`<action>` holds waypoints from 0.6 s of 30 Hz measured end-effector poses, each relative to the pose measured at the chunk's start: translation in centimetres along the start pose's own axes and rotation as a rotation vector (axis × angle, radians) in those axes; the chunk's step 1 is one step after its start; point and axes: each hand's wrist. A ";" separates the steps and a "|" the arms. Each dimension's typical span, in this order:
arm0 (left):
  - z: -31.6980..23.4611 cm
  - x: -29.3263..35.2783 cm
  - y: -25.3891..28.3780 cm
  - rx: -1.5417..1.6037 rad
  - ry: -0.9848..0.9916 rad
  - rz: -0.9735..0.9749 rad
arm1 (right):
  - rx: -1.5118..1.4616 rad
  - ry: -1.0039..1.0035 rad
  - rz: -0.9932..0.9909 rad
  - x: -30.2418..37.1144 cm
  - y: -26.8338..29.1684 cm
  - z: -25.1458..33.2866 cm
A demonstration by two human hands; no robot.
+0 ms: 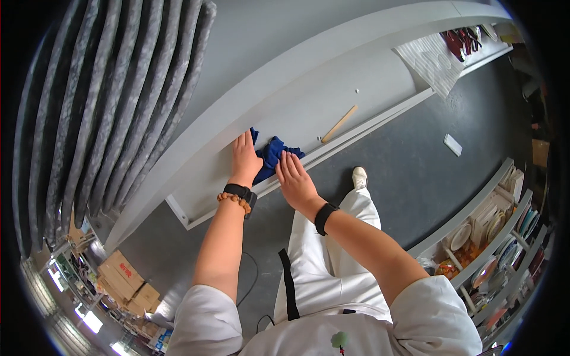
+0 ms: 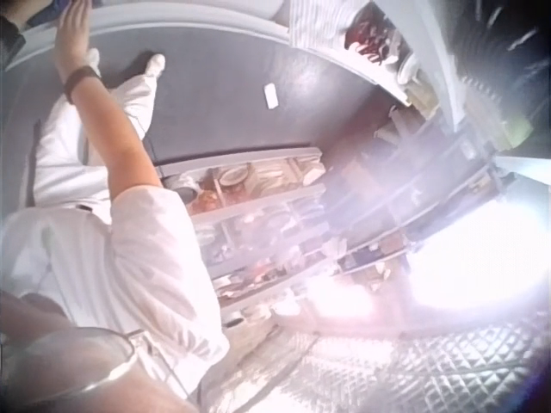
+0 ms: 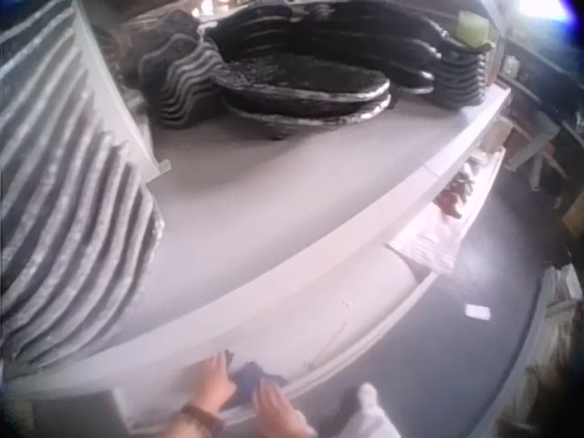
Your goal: The person wipes a white display shelf with a blue cloth, moves a paper sheet, and then gathers and stacks several red and black spoons together on the shelf.
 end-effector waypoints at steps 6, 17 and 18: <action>0.5 0.5 0.0 0.047 0.021 -0.055 | -0.108 0.069 -0.035 0.7 -0.2 -2.1; -4.6 6.6 -3.4 0.180 0.088 -0.357 | -0.172 -0.201 -0.031 -2.9 -0.5 -11.5; -5.0 6.9 -4.0 0.218 0.070 -0.421 | -0.112 -0.179 -0.013 -3.6 -0.2 -11.7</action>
Point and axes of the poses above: each hand's wrist, its own x-axis away from the middle knuckle, its own y-axis out of the back of the hand, z = x × y, and after that the axes turned 3 degrees about y, right-handed
